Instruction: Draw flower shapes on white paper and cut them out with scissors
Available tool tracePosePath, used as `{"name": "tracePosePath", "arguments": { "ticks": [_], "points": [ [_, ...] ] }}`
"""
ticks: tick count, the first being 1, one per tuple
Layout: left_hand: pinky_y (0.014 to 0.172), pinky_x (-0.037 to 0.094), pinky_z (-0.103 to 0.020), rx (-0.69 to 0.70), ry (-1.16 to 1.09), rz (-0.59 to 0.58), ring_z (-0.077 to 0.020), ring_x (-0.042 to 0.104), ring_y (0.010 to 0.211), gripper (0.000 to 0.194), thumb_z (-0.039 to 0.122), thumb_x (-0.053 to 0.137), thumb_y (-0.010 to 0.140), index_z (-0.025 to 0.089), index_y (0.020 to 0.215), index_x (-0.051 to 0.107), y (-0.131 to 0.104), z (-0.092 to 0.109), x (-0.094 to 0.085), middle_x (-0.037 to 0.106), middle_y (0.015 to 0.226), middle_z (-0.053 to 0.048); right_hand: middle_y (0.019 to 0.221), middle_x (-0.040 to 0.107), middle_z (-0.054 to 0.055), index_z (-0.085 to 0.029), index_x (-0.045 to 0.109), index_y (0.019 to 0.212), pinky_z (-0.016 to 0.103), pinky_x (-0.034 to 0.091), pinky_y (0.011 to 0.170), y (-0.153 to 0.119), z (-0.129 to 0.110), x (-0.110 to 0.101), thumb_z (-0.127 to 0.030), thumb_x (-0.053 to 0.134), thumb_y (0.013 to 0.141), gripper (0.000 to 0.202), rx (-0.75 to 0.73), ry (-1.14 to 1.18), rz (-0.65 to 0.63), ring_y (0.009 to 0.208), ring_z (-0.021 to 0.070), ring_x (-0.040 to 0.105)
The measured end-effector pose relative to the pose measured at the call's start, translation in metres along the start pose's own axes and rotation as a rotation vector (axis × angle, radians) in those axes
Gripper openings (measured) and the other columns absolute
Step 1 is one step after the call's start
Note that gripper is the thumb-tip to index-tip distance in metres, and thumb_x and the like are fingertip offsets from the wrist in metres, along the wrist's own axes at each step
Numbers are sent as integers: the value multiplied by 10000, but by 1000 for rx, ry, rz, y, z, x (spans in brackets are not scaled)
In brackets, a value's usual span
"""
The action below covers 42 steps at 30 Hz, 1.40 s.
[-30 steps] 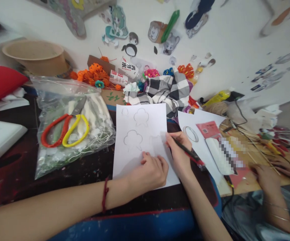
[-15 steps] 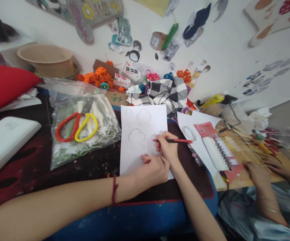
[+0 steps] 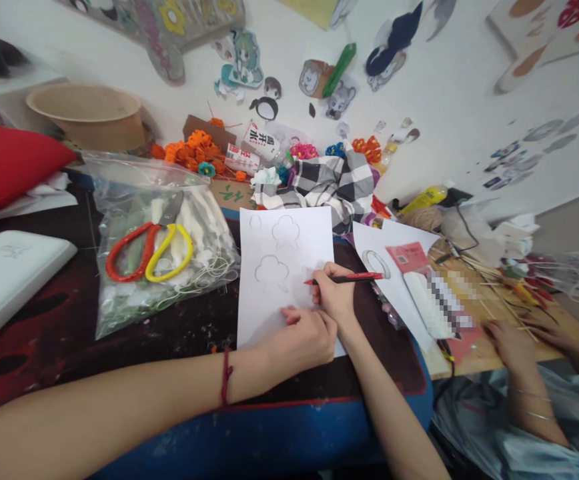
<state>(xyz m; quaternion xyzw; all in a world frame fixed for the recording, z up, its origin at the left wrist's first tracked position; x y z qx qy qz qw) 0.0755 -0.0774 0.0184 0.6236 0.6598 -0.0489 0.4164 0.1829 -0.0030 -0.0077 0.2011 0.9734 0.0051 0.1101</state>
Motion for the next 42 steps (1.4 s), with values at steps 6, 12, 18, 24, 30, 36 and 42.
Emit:
{"name": "tracePosePath", "arguments": {
  "ticks": [6, 12, 18, 24, 30, 36, 42],
  "points": [
    [408, 408, -280, 13, 11, 2, -186, 616, 451, 146, 27, 488, 804, 89, 810, 619, -1, 1, 1, 659, 588, -55, 449, 562, -49, -212, 460, 550, 189, 336, 352, 0, -5, 2, -290, 652, 786, 314, -25, -11, -34, 338, 74, 457],
    [408, 411, -288, 14, 10, 7, -185, 608, 454, 164, 24, 473, 809, 86, 837, 622, -1, 3, 3, 639, 590, -38, 400, 505, -73, -222, 412, 529, 185, 284, 311, -1, 1, -1, -193, 615, 740, 294, 0, -3, 4, 301, 69, 392],
    [429, 423, -286, 42, 7, -13, -184, 620, 480, 122, 38, 494, 819, 101, 832, 598, -3, 2, 3, 631, 596, -28, 455, 561, -54, -205, 478, 553, 178, 321, 343, -1, -5, 1, -276, 650, 791, 302, -14, -10, -31, 335, 63, 439],
    [422, 425, -287, 41, 4, -8, -182, 607, 460, 143, 13, 499, 772, 91, 831, 603, -2, 1, 2, 623, 584, -26, 397, 505, -73, -218, 419, 512, 186, 281, 304, -1, -1, -2, -167, 612, 731, 296, -12, -18, 15, 301, 68, 393],
    [415, 429, -291, 36, -13, 6, -192, 614, 453, 151, 31, 478, 788, 89, 832, 610, -1, 1, 1, 639, 580, -43, 429, 536, -66, -213, 437, 537, 180, 312, 330, -3, -2, -3, -220, 629, 777, 307, -11, -15, -1, 323, 66, 423],
    [415, 429, -281, 48, -14, 5, -186, 614, 457, 138, 20, 493, 785, 101, 811, 601, -2, 0, 0, 624, 566, -27, 437, 550, -54, -202, 477, 531, 181, 322, 337, -2, -3, -1, -227, 658, 777, 307, -16, -36, -45, 332, 68, 432],
    [415, 435, -296, 46, -14, 18, -202, 628, 469, 129, 37, 519, 772, 88, 837, 618, -2, 3, 2, 652, 598, -51, 406, 513, -72, -214, 431, 523, 185, 311, 320, -4, 0, -7, -153, 607, 749, 293, -6, -23, 29, 315, 73, 412]
  ]
}}
Point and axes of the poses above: each hand's wrist, its own y-axis towards the middle knuckle, its own x-axis out of the palm, z = x × y, the point moved 5 cm from there along y, towards the middle knuckle
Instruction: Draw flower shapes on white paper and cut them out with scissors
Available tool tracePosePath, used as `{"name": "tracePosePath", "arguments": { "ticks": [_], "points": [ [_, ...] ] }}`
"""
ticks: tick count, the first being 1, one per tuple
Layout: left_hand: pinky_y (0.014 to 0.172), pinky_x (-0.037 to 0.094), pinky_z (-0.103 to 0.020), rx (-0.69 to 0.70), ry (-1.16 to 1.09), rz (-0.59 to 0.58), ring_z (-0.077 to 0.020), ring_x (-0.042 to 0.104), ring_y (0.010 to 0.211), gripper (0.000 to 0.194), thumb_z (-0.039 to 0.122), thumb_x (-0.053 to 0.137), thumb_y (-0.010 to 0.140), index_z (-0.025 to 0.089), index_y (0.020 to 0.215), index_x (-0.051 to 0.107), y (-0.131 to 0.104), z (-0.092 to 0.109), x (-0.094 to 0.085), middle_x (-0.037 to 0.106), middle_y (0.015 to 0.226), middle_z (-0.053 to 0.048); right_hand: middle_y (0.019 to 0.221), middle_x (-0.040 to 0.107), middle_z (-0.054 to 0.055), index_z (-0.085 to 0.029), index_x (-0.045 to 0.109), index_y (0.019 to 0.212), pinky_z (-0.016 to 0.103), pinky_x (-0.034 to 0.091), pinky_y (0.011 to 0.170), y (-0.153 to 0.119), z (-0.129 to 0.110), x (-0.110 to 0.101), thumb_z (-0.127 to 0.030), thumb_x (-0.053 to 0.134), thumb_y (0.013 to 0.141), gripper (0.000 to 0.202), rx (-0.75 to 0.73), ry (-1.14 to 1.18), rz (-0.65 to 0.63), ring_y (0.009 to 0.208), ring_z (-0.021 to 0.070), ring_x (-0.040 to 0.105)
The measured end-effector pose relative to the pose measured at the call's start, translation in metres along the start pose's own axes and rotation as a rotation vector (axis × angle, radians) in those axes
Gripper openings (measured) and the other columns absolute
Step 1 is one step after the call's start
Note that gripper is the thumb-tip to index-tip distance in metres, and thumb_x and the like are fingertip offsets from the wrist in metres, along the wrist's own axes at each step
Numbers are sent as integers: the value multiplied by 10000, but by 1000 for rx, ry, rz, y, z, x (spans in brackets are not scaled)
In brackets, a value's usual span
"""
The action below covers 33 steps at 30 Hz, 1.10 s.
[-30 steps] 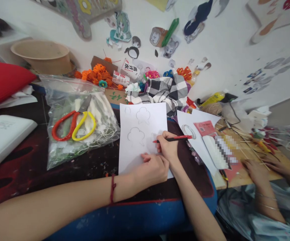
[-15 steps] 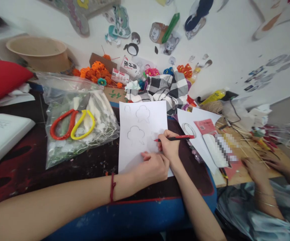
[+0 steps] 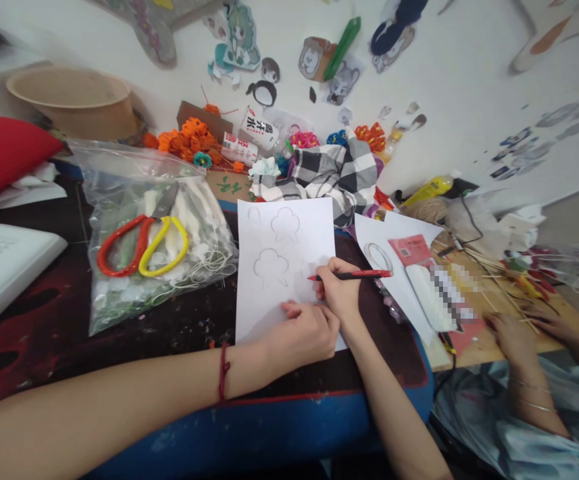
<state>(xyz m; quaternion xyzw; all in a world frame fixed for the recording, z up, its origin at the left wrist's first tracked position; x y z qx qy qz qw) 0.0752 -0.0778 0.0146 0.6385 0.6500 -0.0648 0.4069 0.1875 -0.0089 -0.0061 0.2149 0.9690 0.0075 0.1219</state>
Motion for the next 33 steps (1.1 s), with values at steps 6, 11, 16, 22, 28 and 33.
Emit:
{"name": "tracePosePath", "arguments": {
  "ticks": [6, 11, 16, 22, 28, 33],
  "points": [
    [414, 437, -297, -7, -23, 13, -204, 621, 452, 134, 54, 490, 786, 98, 809, 614, 0, -2, -3, 655, 579, -58, 459, 572, -51, -200, 482, 548, 177, 335, 346, -1, -4, 5, -273, 665, 800, 319, -1, -9, -77, 339, 63, 433],
    [416, 445, -304, -7, -33, 5, -201, 610, 438, 147, 48, 480, 782, 96, 801, 617, 0, -4, -4, 655, 582, -58, 425, 539, -60, -208, 454, 525, 182, 321, 333, -1, -2, 3, -198, 642, 758, 300, -1, -19, -38, 332, 72, 429],
    [419, 447, -304, 1, -40, -6, -203, 611, 447, 164, 43, 482, 784, 84, 857, 623, 0, -5, -5, 651, 583, -55, 403, 506, -79, -220, 413, 526, 181, 314, 321, -2, 0, -3, -148, 596, 732, 285, -3, -14, 47, 321, 72, 413],
    [436, 460, -302, 9, -28, -22, -196, 611, 459, 132, 54, 487, 790, 99, 821, 608, 0, -1, -1, 647, 579, -56, 444, 560, -55, -207, 473, 536, 188, 346, 344, -2, -4, 2, -235, 649, 767, 291, 4, -19, -52, 344, 78, 449],
    [423, 448, -297, -8, -31, 2, -190, 600, 437, 127, 56, 499, 784, 95, 827, 611, 0, -2, -1, 642, 571, -51, 416, 527, -66, -215, 439, 517, 192, 318, 332, -2, -1, -3, -175, 618, 739, 288, -15, -33, 13, 328, 76, 416],
    [412, 422, -289, -6, -26, -5, -203, 621, 449, 138, 59, 494, 808, 88, 860, 618, 1, -2, -1, 638, 561, -46, 418, 527, -64, -216, 445, 525, 195, 329, 350, -4, -1, -9, -183, 617, 754, 289, -36, -48, 61, 345, 80, 429]
  ]
}}
Point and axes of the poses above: each hand's wrist, its own y-axis towards the middle knuckle, its own x-axis out of the palm, z = x × y, the point moved 5 cm from there along y, towards the middle knuckle
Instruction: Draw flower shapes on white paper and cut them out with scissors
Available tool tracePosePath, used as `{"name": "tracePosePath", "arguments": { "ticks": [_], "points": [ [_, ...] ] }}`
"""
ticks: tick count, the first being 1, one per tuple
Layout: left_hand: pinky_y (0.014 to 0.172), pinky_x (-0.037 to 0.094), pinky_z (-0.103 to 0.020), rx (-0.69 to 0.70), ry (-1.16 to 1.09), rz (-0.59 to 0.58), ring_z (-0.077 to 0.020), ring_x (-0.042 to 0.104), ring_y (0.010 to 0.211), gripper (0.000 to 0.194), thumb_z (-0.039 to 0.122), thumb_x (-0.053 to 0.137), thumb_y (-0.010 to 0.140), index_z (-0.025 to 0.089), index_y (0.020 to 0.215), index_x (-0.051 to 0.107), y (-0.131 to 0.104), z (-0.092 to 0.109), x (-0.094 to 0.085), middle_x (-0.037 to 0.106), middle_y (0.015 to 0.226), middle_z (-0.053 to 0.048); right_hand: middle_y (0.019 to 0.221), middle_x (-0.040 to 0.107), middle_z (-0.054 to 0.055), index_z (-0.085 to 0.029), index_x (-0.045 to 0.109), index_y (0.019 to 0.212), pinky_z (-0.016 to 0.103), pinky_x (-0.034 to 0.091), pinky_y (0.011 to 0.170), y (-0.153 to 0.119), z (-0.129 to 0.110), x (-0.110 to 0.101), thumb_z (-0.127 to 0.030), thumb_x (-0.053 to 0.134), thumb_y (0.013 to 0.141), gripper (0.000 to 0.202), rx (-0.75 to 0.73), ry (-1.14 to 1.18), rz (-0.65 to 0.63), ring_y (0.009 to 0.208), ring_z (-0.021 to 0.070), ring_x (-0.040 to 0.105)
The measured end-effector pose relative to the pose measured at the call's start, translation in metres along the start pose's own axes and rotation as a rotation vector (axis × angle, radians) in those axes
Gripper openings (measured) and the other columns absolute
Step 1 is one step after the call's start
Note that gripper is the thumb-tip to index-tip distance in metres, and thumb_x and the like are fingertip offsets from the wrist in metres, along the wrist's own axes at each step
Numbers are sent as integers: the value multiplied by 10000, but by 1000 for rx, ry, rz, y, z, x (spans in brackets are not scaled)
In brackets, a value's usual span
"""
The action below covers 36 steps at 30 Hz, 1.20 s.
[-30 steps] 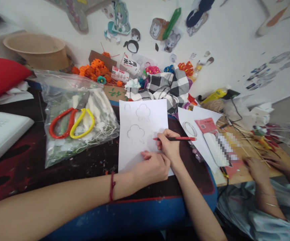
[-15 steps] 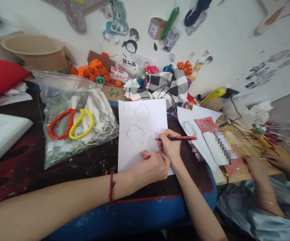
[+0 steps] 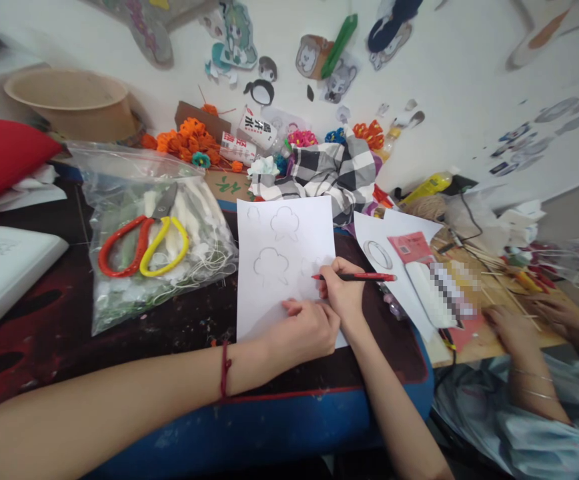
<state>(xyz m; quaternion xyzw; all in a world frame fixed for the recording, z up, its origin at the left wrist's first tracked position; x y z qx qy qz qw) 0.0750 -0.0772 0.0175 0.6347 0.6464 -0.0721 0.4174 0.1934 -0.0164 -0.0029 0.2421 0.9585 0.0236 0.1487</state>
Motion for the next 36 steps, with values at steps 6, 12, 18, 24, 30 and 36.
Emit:
{"name": "tracePosePath", "arguments": {
  "ticks": [6, 12, 18, 24, 30, 36],
  "points": [
    [435, 442, -306, 20, 3, -9, -198, 608, 463, 135, 60, 488, 797, 104, 830, 612, -1, 1, 0, 650, 586, -54, 468, 561, -51, -212, 478, 555, 202, 358, 371, -1, -5, 10, -286, 655, 796, 308, 2, 5, -135, 369, 84, 459],
    [451, 447, -313, 28, 3, -35, -197, 604, 470, 124, 71, 491, 809, 100, 844, 606, -2, 1, 0, 639, 590, -55, 431, 523, -67, -218, 440, 527, 202, 333, 359, 1, -1, 4, -188, 619, 758, 294, -8, -14, -73, 351, 83, 433],
    [428, 417, -287, 19, -8, -13, -173, 585, 434, 141, 61, 484, 831, 86, 879, 614, -1, -2, -1, 633, 576, -37, 433, 529, -64, -221, 443, 538, 202, 344, 360, -1, -1, 1, -206, 617, 776, 296, 0, -10, -46, 355, 86, 438],
    [457, 443, -305, 31, -5, -29, -187, 610, 477, 140, 55, 469, 822, 100, 843, 600, -2, 0, 0, 642, 600, -50, 454, 548, -54, -215, 475, 544, 208, 351, 363, -1, -3, 7, -256, 647, 784, 298, 8, -6, -132, 366, 91, 454],
    [409, 392, -287, 15, -8, -6, -197, 607, 430, 152, 43, 489, 808, 76, 884, 616, 1, -2, -1, 630, 550, -42, 422, 515, -69, -226, 424, 529, 204, 328, 340, 0, 2, -5, -174, 588, 747, 277, 4, -28, 29, 340, 85, 429],
    [410, 412, -288, 28, -10, -5, -194, 609, 429, 140, 46, 492, 807, 86, 845, 621, 2, -3, -2, 633, 547, -39, 446, 542, -61, -220, 446, 539, 205, 362, 362, -2, -3, 0, -230, 623, 780, 299, -4, -27, -64, 354, 86, 449]
  ]
}}
Point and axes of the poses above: each hand's wrist, its own y-axis towards the middle knuckle, its own x-axis out of the palm, z = x × y, the point moved 5 cm from there along y, towards the middle knuckle
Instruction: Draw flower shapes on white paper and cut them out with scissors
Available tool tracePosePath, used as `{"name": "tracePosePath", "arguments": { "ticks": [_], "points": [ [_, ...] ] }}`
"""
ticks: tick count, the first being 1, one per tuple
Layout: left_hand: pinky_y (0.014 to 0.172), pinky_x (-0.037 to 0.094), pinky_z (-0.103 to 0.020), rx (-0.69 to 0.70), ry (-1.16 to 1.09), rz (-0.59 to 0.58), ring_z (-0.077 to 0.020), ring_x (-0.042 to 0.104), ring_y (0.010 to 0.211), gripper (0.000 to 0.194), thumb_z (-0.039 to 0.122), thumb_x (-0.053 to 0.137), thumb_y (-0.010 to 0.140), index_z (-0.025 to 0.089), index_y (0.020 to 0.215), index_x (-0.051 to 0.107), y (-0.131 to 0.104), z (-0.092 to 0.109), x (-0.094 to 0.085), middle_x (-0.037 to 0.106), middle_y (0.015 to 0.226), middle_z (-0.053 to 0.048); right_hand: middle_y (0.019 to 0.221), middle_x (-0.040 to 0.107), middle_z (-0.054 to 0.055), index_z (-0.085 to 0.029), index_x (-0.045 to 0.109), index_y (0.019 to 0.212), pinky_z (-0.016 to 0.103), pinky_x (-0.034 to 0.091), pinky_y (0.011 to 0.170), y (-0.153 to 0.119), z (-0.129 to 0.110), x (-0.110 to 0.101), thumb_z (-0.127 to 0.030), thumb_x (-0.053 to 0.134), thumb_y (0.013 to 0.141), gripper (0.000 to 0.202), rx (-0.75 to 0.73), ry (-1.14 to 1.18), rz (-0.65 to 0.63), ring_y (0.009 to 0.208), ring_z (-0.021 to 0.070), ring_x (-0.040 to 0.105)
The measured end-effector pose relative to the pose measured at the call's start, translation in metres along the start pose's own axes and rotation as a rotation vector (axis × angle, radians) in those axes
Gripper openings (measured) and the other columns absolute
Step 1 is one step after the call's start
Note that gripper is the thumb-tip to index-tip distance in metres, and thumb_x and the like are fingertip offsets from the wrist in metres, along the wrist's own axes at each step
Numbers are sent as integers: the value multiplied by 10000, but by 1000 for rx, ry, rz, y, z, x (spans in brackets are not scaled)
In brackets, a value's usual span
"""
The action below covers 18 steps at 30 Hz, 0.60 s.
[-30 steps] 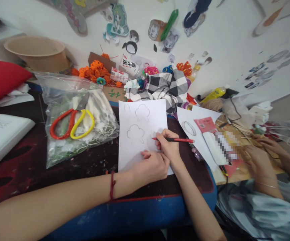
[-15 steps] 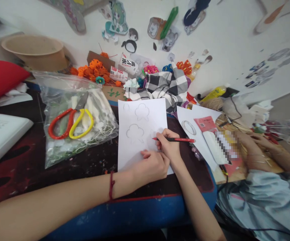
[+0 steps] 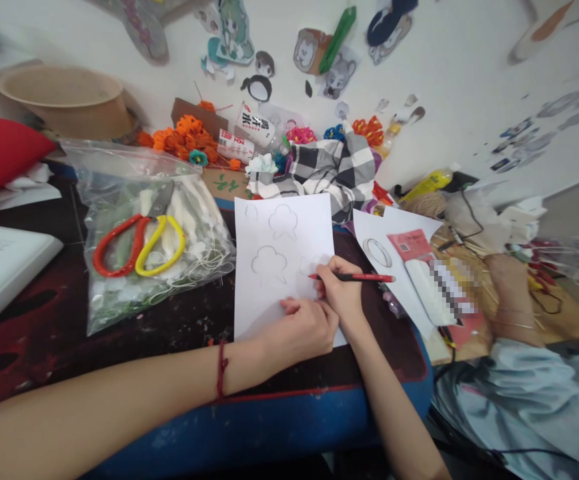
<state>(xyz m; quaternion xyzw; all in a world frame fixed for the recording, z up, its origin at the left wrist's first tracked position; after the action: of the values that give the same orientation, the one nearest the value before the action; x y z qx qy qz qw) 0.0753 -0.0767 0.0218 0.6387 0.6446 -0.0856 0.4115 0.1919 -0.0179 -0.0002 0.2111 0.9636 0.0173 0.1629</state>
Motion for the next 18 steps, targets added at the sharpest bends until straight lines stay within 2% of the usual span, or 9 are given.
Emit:
{"name": "tracePosePath", "arguments": {
  "ticks": [3, 5, 11, 13, 18],
  "points": [
    [413, 420, -291, 4, 5, -8, -191, 606, 432, 159, 47, 467, 821, 83, 834, 622, 1, -1, -1, 642, 564, -51, 456, 550, -55, -217, 474, 539, 212, 366, 365, 0, -2, 5, -265, 637, 792, 304, -4, 4, -69, 352, 89, 454],
    [410, 418, -292, 0, 10, -8, -193, 601, 431, 175, 47, 452, 833, 75, 849, 624, 1, -1, -1, 639, 561, -55, 445, 540, -58, -218, 470, 530, 211, 350, 358, 1, -2, 5, -249, 635, 780, 301, -6, 2, -58, 341, 86, 441],
    [430, 426, -286, 1, -8, -47, -183, 596, 440, 206, 10, 481, 800, 70, 941, 619, -3, 4, 5, 648, 577, -47, 407, 504, -74, -229, 423, 524, 206, 310, 329, 3, 4, -10, -159, 578, 729, 267, 1, 9, 129, 321, 86, 425],
    [433, 428, -286, -2, -8, -51, -180, 601, 450, 218, 7, 483, 800, 65, 958, 622, -3, 4, 6, 654, 599, -51, 407, 504, -76, -230, 412, 524, 206, 313, 330, 3, 5, -13, -154, 570, 731, 271, 1, 13, 154, 321, 85, 430],
    [423, 424, -292, -12, -9, -20, -187, 591, 436, 164, 39, 468, 828, 81, 884, 616, -1, 1, 3, 624, 561, -39, 435, 542, -63, -215, 461, 525, 210, 350, 359, 1, 1, -4, -203, 623, 770, 294, -7, 12, 21, 336, 82, 445]
  ]
}}
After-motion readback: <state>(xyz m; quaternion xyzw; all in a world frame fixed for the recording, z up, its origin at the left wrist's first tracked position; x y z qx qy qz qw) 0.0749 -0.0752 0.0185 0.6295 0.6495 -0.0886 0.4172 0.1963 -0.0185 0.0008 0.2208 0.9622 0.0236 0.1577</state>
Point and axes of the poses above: each hand's wrist, its own y-axis towards the middle knuckle, its own x-axis out of the palm, z = x × y, the point moved 5 cm from there along y, towards the middle knuckle
